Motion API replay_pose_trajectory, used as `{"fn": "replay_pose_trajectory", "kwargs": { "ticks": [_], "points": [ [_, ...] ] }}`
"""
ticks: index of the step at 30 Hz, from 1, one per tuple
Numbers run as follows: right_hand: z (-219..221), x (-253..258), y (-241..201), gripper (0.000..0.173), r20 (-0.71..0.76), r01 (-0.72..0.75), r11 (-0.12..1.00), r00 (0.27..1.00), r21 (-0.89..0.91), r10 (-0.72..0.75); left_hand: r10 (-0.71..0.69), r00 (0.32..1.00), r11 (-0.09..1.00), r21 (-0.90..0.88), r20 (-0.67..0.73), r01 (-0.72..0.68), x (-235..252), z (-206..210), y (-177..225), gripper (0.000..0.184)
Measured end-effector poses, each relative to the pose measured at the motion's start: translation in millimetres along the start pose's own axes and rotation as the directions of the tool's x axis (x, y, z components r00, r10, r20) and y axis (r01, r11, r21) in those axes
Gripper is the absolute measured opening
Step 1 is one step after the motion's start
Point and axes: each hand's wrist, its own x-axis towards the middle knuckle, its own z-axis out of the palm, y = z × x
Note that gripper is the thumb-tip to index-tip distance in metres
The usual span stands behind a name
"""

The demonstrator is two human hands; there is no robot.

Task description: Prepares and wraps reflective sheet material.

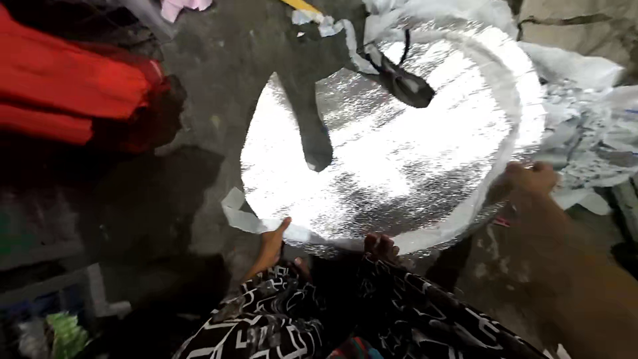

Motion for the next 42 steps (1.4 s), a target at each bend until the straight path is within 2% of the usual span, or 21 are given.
{"fn": "replay_pose_trajectory", "kwargs": {
  "ticks": [3, 5, 6, 7, 9, 11, 13, 14, 15, 17, 20, 22, 24, 26, 28, 30, 33, 35, 37, 40, 42],
  "points": [
    [-6.4, -3.6, -31.3, 0.073, -0.02, 0.058, 0.947, 0.998, -0.315, -0.068, -0.069, 0.998, 0.997, 0.042, -0.003, 0.069, -13.2, 15.8, -4.2, 0.057],
    [1.4, -9.0, -63.5, 0.071, 0.067, 0.229, 0.88, 0.973, -0.416, -0.221, -0.017, 1.0, 0.999, 0.038, 0.023, 0.016, -17.0, 16.3, -0.8, 0.057],
    [9.5, -14.0, -85.4, 0.065, 0.167, 0.373, 0.831, 0.928, -0.412, -0.333, 0.051, 0.998, 0.998, 0.021, 0.039, -0.052, -16.2, 15.3, 1.1, 0.055],
    [20.4, -20.4, -107.6, 0.056, 0.293, 0.546, 0.748, 0.837, -0.377, -0.463, 0.125, 0.991, 0.992, -0.023, 0.046, -0.124, -14.9, 13.7, 1.4, 0.049],
    [47.7, -49.6, -158.1, 0.04, 0.561, 0.827, 0.513, 0.544, -0.231, -0.624, 0.15, 0.988, 0.986, -0.086, 0.043, -0.146, -15.6, 7.7, 5.7, 0.041],
    [82.2, -95.7, -209.0, 0.033, 0.75, 0.953, 0.295, 0.246, -0.072, -0.614, 0.118, 0.993, 0.992, -0.055, 0.022, -0.117, -13.6, 5.1, 6.4, 0.044],
    [124.5, -141.5, -246.6, 0.032, 0.815, 0.995, 0.041, -0.054, 0.095, -0.577, 0.07, 0.998, 0.997, 0.021, 0.0, -0.07, -13.1, 6.3, 7.6, 0.058],
    [147.0, -164.0, -261.1, 0.033, 0.809, 0.983, -0.071, -0.18, 0.17, -0.56, 0.064, 0.998, 0.997, 0.038, -0.021, -0.063, -13.7, 7.9, 9.1, 0.063],
    [168.5, -186.1, -274.3, 0.035, 0.8, 0.964, -0.152, -0.266, 0.218, -0.538, 0.063, 0.997, 0.997, 0.049, -0.045, -0.061, -14.7, 9.4, 9.8, 0.068],
    [208.8, -223.1, -299.6, 0.047, 0.8, 0.938, -0.239, -0.341, 0.253, -0.494, 0.045, 0.996, 0.997, 0.071, -0.075, -0.039, -18.2, 10.3, 12.3, 0.075],
    [260.3, -253.4, -331.4, 0.07, 0.825, 0.918, -0.326, -0.36, 0.228, -0.436, 0.038, 0.995, 0.996, 0.083, -0.092, -0.03, -20.0, 9.2, 14.0, 0.077],
    [286.1, -265.8, -343.6, 0.078, 0.832, 0.897, -0.346, -0.403, 0.276, -0.382, 0.059, 0.995, 0.996, 0.079, -0.078, -0.053, -20.8, 7.5, 15.7, 0.075],
    [305.4, -279.4, -347.8, 0.069, 0.834, 0.865, -0.342, -0.469, 0.368, -0.289, 0.116, 0.992, 0.992, 0.06, -0.057, -0.113, -19.3, 6.6, 13.4, 0.076],
    [313.2, -292.5, -348.4, 0.045, 0.841, 0.843, -0.34, -0.5, 0.418, -0.206, 0.144, 0.988, 0.988, 0.057, -0.055, -0.141, -17.2, 6.4, 10.8, 0.077],
    [312.1, -294.3, -355.4, 0.044, 0.881, 0.856, -0.326, -0.458, 0.402, -0.117, 0.134, 0.989, 0.989, 0.069, -0.057, -0.13, -14.5, 5.0, 5.9, 0.077],
    [312.2, -276.1, -367.6, 0.046, 0.916, 0.892, -0.288, -0.388, 0.348, -0.097, 0.108, 0.992, 0.993, 0.051, -0.062, -0.105, -12.7, 5.1, 4.3, 0.074],
    [308.2, -240.6, -395.0, 0.048, 0.968, 0.958, -0.155, -0.248, 0.241, -0.028, 0.131, 0.989, 0.99, -0.039, -0.073, -0.134, -12.9, 7.6, 5.3, 0.064],
    [305.6, -224.3, -410.2, 0.052, 0.98, 0.98, -0.024, -0.197, 0.198, 0.042, 0.117, 0.992, 0.989, -0.084, -0.054, -0.121, -12.5, 8.2, 12.0, 0.062],
    [301.9, -215.2, -425.1, 0.055, 0.992, 0.996, 0.049, -0.084, 0.079, 0.099, 0.137, 0.99, 0.986, -0.092, -0.032, -0.139, -10.6, 7.1, 14.6, 0.065],
    [301.2, -189.9, -438.6, 0.028, 0.988, 0.994, 0.109, -0.021, 0.004, 0.154, 0.159, 0.987, 0.982, -0.096, -0.02, -0.16, -8.1, 5.9, 12.2, 0.068],
    [306.0, -170.2, -439.6, 0.021, 0.981, 0.971, 0.231, 0.023, -0.068, 0.191, 0.152, 0.988, 0.982, -0.109, -0.024, -0.153, -7.0, 6.4, 12.0, 0.066]
  ]
}}
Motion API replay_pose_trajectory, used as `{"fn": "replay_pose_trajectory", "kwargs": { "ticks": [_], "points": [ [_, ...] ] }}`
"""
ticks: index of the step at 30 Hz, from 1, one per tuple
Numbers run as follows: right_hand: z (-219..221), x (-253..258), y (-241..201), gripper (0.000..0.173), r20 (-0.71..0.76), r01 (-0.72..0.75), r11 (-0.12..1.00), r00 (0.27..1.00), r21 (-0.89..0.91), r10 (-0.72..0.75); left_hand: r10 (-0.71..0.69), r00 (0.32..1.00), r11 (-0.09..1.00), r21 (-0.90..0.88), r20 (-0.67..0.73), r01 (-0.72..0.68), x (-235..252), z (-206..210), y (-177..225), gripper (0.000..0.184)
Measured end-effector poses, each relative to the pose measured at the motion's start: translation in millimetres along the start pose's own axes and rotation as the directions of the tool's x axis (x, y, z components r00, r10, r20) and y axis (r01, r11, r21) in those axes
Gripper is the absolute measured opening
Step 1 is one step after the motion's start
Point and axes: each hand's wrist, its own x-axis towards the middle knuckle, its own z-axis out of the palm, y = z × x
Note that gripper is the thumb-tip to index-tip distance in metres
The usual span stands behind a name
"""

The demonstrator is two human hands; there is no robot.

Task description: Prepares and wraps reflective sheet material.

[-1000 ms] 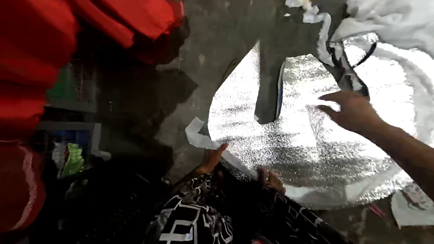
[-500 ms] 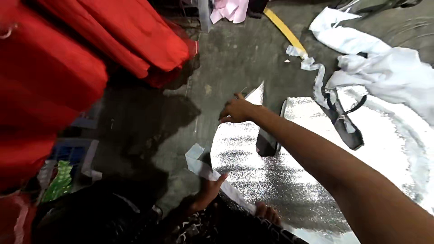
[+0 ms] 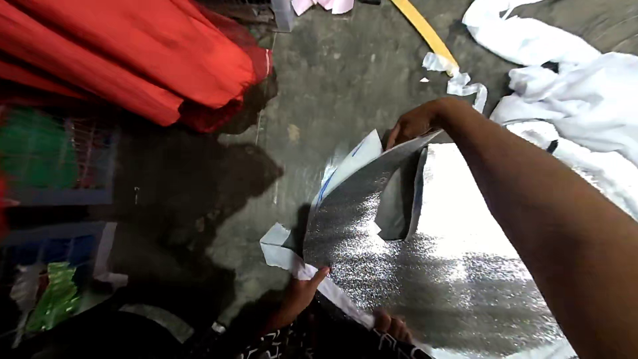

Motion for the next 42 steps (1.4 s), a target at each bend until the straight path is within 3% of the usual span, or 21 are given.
{"fn": "replay_pose_trajectory", "kwargs": {
  "ticks": [3, 5, 8, 11, 13, 17, 20, 23, 26, 30, 34, 36, 38, 39, 40, 42],
  "points": [
    [0.7, 17.9, 30.1, 0.012, -0.001, -0.012, 0.969, 1.0, 0.248, 0.013, -0.066, 0.998, 0.998, -0.009, 0.011, 0.066, 2.6, -3.2, 5.5, 0.059],
    [3.6, 31.4, 48.1, 0.01, -0.066, 0.043, 0.947, 0.998, 0.318, -0.023, -0.105, 0.994, 0.994, -0.004, 0.019, 0.106, 4.9, -6.7, 7.0, 0.053],
    [10.4, 41.8, 64.7, 0.012, -0.163, 0.157, 0.893, 0.982, 0.422, -0.096, -0.141, 0.99, 0.981, -0.137, 0.005, 0.14, 8.0, -13.9, 13.3, 0.048],
    [13.9, 37.9, 84.6, 0.016, -0.087, 0.155, 0.829, 0.988, 0.537, -0.128, -0.063, 0.998, 0.984, -0.163, 0.022, 0.065, 17.7, -22.3, 24.1, 0.043],
    [12.7, 31.2, 87.9, 0.013, -0.044, 0.109, 0.791, 0.994, 0.603, -0.103, -0.131, 0.99, 0.987, -0.086, 0.044, 0.134, 26.4, -21.4, 39.6, 0.051],
    [22.2, 35.2, 82.7, 0.017, -0.248, 0.199, 0.772, 0.967, 0.604, -0.055, -0.176, 0.984, 0.984, -0.018, -0.019, 0.176, 49.5, -4.4, 54.1, 0.055],
    [38.1, 38.1, 78.5, 0.008, -0.412, 0.221, 0.746, 0.908, 0.629, 0.078, -0.185, 0.976, 0.983, -0.041, -0.119, 0.181, 57.5, 6.1, 48.9, 0.057],
    [55.8, 35.9, 83.8, 0.024, -0.464, 0.236, 0.653, 0.863, 0.72, 0.199, -0.174, 0.97, 0.985, -0.034, -0.171, 0.171, 57.5, 10.4, 44.6, 0.059],
    [70.9, 28.9, 74.9, 0.021, -0.593, 0.269, 0.729, 0.772, 0.63, 0.227, -0.193, 0.973, 0.981, 0.003, -0.127, 0.195, 58.8, 8.5, 48.1, 0.063],
    [81.7, 32.6, 65.5, 0.032, -0.695, 0.254, 0.836, 0.693, 0.486, 0.193, -0.248, 0.964, 0.966, 0.057, -0.098, 0.254, 62.7, 6.4, 54.6, 0.063],
    [95.0, 44.6, 63.7, 0.04, -0.773, 0.212, 0.887, 0.597, 0.41, 0.215, -0.103, 0.994, 0.99, 0.091, -0.043, 0.107, 61.9, 3.2, 36.3, 0.068],
    [99.4, 36.6, 53.2, 0.049, -0.831, 0.217, 0.89, 0.496, 0.401, 0.253, -0.012, 1.0, 0.996, 0.086, -0.027, 0.015, 63.7, 3.0, 32.9, 0.072],
    [117.2, 10.2, 21.2, 0.043, -0.909, 0.268, 0.928, 0.394, 0.258, 0.139, 0.053, 0.998, 0.996, 0.077, -0.03, -0.051, 63.0, 3.3, 30.4, 0.077],
    [133.5, -4.8, -2.4, 0.039, -0.909, 0.312, 0.938, 0.416, 0.15, 0.006, 0.075, 0.997, 0.996, 0.057, -0.029, -0.073, 60.4, 3.7, 29.4, 0.079],
    [151.6, -16.7, -28.6, 0.034, -0.861, 0.367, 0.929, 0.489, 0.054, -0.143, 0.083, 0.996, 0.995, 0.058, -0.02, -0.082, 57.9, 3.6, 30.0, 0.079],
    [177.4, -16.0, -80.1, 0.034, -0.614, 0.453, 0.889, 0.686, -0.059, -0.39, 0.073, 0.997, 0.989, 0.131, -0.038, -0.067, 55.7, 4.3, 36.6, 0.072]
  ]
}}
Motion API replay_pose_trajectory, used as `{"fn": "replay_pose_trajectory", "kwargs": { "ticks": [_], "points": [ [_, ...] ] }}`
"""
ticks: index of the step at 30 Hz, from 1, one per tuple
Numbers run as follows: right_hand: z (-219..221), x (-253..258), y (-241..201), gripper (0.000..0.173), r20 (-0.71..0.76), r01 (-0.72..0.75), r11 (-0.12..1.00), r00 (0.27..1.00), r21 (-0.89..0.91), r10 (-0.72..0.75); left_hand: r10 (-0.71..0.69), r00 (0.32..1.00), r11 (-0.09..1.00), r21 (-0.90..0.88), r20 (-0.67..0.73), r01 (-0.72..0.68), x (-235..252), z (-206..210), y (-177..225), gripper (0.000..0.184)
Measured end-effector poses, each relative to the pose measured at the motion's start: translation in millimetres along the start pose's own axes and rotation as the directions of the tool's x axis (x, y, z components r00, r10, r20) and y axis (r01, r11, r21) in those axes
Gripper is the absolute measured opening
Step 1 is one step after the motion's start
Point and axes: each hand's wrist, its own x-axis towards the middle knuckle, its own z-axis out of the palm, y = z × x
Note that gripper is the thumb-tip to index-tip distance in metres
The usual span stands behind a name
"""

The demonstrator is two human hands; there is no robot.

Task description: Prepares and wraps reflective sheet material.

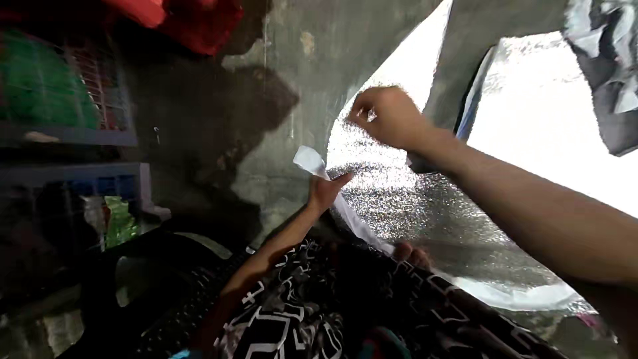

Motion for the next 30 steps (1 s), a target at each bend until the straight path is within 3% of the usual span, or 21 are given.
{"fn": "replay_pose_trajectory", "kwargs": {
  "ticks": [1, 3, 5, 8, 10, 12, 15, 18, 21, 25, 28, 30],
  "points": [
    [21.4, 10.1, -15.8, 0.042, 0.152, 0.029, 0.999, 0.988, -0.043, -0.023, 0.015, 1.0, 0.999, 0.043, -0.009, -0.014, -0.3, -0.5, 0.4, 0.069],
    [57.7, 28.9, -46.8, 0.056, 0.371, 0.013, 0.977, 0.926, -0.214, 0.069, 0.076, 0.997, 0.994, 0.081, -0.014, -0.075, -1.7, -0.8, -0.2, 0.066],
    [76.7, 41.1, -63.5, 0.049, 0.468, 0.006, 0.968, 0.876, -0.251, 0.116, 0.099, 0.995, 0.995, 0.037, -0.033, -0.098, -2.4, 1.4, -0.3, 0.062],
    [61.6, 46.5, -58.7, 0.023, 0.475, -0.013, 0.994, 0.879, 0.112, -0.042, -0.014, 0.998, 0.997, -0.08, 0.059, 0.018, -6.8, -8.9, 0.8, 0.068],
    [43.3, 36.5, -43.4, 0.017, 0.453, -0.13, 0.907, 0.888, 0.401, -0.073, -0.004, 0.971, 0.99, -0.133, 0.238, 0.037, -17.8, -28.7, -32.1, 0.06],
    [25.7, 26.4, -28.8, 0.011, 0.47, -0.273, 0.789, 0.882, 0.55, -0.023, 0.069, 0.923, 0.989, -0.149, 0.379, -0.013, -30.0, -42.8, -75.2, 0.065],
    [18.8, 14.8, -17.8, 0.009, 0.435, -0.365, 0.7, 0.896, 0.614, 0.086, -0.13, 0.951, 0.966, -0.182, 0.281, 0.186, -52.9, -22.2, -33.4, 0.083],
    [28.0, 15.1, -24.0, 0.01, 0.404, -0.379, 0.682, 0.905, 0.626, 0.132, -0.225, 0.967, 0.963, -0.127, 0.121, 0.24, -72.3, -2.7, -31.2, 0.067],
    [41.3, 24.9, -32.1, 0.011, 0.394, -0.389, 0.699, 0.904, 0.6, 0.165, -0.241, 0.966, 0.968, -0.052, 0.097, 0.247, -71.5, -0.2, -38.7, 0.045],
    [51.8, 34.8, -20.0, 0.015, 0.332, -0.377, 0.75, 0.917, 0.543, 0.221, -0.248, 0.962, 0.967, -0.033, 0.111, 0.253, -63.3, -2.1, -41.8, 0.036],
    [37.6, 13.7, -4.0, 0.026, 0.15, -0.168, 0.959, 0.979, 0.229, 0.135, -0.247, 0.958, 0.968, -0.008, 0.142, 0.251, -59.8, -4.1, -42.2, 0.035],
    [33.6, -27.3, 7.3, 0.028, 0.127, -0.001, 1.0, 0.992, -0.018, 0.003, -0.26, 0.954, 0.965, -0.007, 0.148, 0.264, -57.8, -5.2, -39.9, 0.035]
  ]
}}
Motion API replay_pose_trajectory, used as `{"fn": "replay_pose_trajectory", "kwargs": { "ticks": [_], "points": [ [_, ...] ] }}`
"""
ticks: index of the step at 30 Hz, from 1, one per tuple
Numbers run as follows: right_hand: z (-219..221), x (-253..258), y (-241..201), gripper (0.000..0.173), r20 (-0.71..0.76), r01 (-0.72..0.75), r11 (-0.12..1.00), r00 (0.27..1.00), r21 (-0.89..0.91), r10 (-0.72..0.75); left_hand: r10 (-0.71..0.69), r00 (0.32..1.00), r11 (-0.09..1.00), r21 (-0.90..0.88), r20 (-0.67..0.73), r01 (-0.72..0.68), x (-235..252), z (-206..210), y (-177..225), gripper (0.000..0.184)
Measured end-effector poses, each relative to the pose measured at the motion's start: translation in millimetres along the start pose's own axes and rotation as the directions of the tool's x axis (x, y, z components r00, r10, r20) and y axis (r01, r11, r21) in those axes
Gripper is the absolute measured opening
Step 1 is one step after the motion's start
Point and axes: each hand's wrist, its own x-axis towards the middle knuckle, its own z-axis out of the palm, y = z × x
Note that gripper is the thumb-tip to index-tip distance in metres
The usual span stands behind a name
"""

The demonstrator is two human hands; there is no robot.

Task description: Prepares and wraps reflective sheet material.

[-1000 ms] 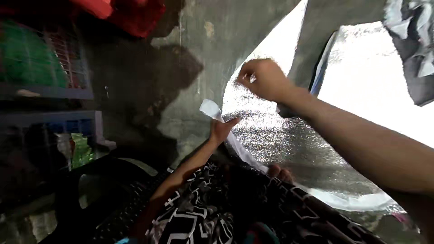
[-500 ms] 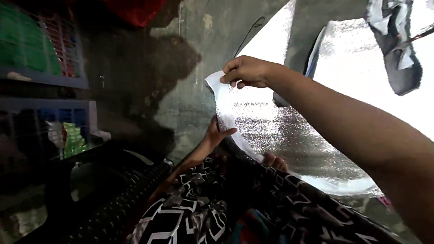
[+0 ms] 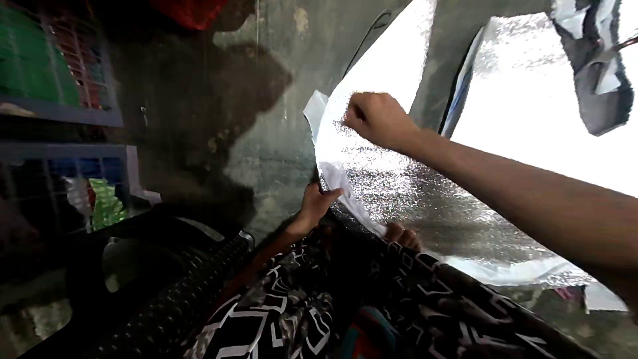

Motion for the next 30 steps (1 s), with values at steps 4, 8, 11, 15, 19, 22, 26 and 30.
{"fn": "replay_pose_trajectory", "kwargs": {
  "ticks": [4, 8, 11, 15, 19, 22, 26, 30],
  "points": [
    [63.8, -75.9, 43.1, 0.026, 0.068, 0.302, 0.921, 0.953, -0.245, -0.294, 0.02, 0.999, 0.999, 0.029, 0.035, -0.021, 2.0, 0.1, 6.0, 0.038],
    [96.3, -97.2, 53.3, 0.018, -0.018, 0.361, 0.923, 0.93, -0.135, -0.366, 0.07, 0.995, 0.998, -0.007, 0.078, -0.069, 3.4, -3.0, 8.4, 0.037],
    [36.9, -117.6, 36.6, 0.019, 0.293, 0.03, 0.996, 0.955, 0.089, -0.055, 0.037, 0.996, 0.999, 0.032, 0.082, -0.04, 4.6, -1.6, 10.5, 0.037],
    [-47.0, -164.7, 68.8, 0.011, 0.163, 0.088, 0.996, 0.983, -0.023, -0.084, 0.004, 0.998, 0.999, 0.034, 0.06, -0.006, 7.3, 1.0, 7.2, 0.037],
    [-72.0, -198.7, 73.0, 0.011, -0.052, -0.066, 0.981, 0.997, -0.185, 0.057, -0.007, 1.0, 0.999, 0.054, 0.004, 0.007, 3.1, 7.6, 10.6, 0.034],
    [-22.2, -182.2, 54.6, 0.013, -0.072, -0.036, 0.991, 0.997, -0.132, 0.027, 0.013, 1.0, 0.996, 0.085, -0.019, -0.012, 3.0, 11.1, 9.3, 0.033],
    [53.6, -139.0, 53.1, 0.015, -0.108, 0.107, 0.992, 0.988, -0.06, -0.114, 0.077, 0.995, 0.995, 0.068, -0.062, -0.073, 1.1, 14.4, 3.2, 0.029],
    [93.3, -106.3, 49.0, 0.026, -0.137, 0.219, 0.968, 0.962, -0.119, -0.235, 0.007, 1.0, 1.0, -0.028, -0.004, -0.008, 1.0, 11.7, 8.8, 0.033]
  ]
}}
